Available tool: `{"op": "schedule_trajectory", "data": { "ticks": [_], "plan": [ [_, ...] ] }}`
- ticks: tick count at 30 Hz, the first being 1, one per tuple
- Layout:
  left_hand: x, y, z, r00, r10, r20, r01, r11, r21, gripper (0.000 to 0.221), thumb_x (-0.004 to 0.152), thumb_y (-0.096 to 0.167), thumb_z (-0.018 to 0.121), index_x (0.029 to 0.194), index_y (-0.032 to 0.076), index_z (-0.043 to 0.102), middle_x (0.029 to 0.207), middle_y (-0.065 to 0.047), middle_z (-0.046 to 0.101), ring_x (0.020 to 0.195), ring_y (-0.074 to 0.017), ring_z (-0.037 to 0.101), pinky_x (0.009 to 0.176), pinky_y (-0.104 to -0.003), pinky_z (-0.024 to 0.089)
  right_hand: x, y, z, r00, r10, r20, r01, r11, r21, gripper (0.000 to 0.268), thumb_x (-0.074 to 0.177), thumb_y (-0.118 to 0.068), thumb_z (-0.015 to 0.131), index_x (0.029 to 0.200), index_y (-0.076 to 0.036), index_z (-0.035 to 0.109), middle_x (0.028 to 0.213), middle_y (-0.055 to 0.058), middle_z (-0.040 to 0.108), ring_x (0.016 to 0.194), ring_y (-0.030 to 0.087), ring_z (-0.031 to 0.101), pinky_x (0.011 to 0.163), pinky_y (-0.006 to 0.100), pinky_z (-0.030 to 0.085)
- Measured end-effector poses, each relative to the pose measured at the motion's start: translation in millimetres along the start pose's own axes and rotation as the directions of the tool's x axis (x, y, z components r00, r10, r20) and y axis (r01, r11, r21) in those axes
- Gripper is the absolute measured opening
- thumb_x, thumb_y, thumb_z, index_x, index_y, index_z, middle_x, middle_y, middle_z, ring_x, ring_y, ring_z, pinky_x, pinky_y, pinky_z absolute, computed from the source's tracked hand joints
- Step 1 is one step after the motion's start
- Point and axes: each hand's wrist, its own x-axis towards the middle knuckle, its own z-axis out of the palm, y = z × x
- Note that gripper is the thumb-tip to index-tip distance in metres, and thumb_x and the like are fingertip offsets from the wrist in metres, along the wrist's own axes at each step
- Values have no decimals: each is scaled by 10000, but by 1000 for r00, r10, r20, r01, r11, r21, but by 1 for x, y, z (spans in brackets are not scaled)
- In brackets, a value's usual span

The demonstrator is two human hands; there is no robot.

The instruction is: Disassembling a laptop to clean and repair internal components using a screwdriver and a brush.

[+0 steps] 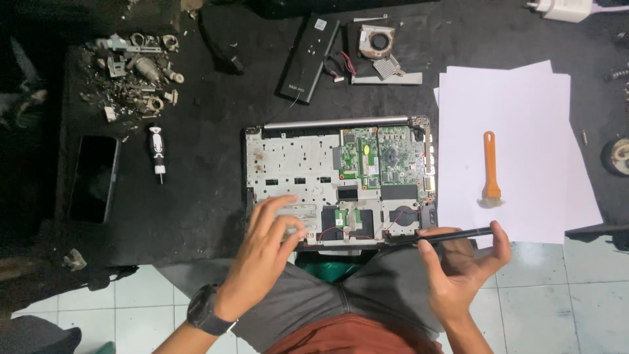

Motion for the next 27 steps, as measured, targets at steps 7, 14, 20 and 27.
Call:
{"op": "schedule_trajectory", "data": {
  "ticks": [7,14,20,27],
  "plan": [
    [93,3,-52,988,-50,-143,-7,926,-377,145,1092,150,479,1025,61,572,947,-74,719,921,-187,718,829,-294,542,-12,10,-29,983,153,-104,-161,984,-79,814,931,74,633,1525,-194,146,745,189,635,512,132,445,626,263,380],
    [245,-60,-53,928,150,-342,-239,941,-238,145,1003,64,721,1028,52,579,896,-106,726,809,-189,740,734,-294,613,-7,-11,-28,899,288,-331,-329,941,-75,833,927,128,624,1553,-143,145,945,292,650,784,264,592,959,373,470],
    [320,-102,-37,937,145,-317,-162,986,-27,260,874,-4,824,1012,79,619,890,-87,762,669,-189,725,617,-306,577,1,-14,-26,864,262,-429,-332,938,-95,812,928,131,622,1548,-118,159,1002,328,644,885,353,632,1072,475,481],
    [328,-111,-19,977,10,-215,7,997,77,239,861,41,761,1033,154,639,824,41,810,662,-241,728,928,-427,450,6,2,-34,857,267,-442,-307,951,-21,816,950,124,607,1570,-141,148,1003,319,626,897,325,613,1093,465,478]
  ]
}}
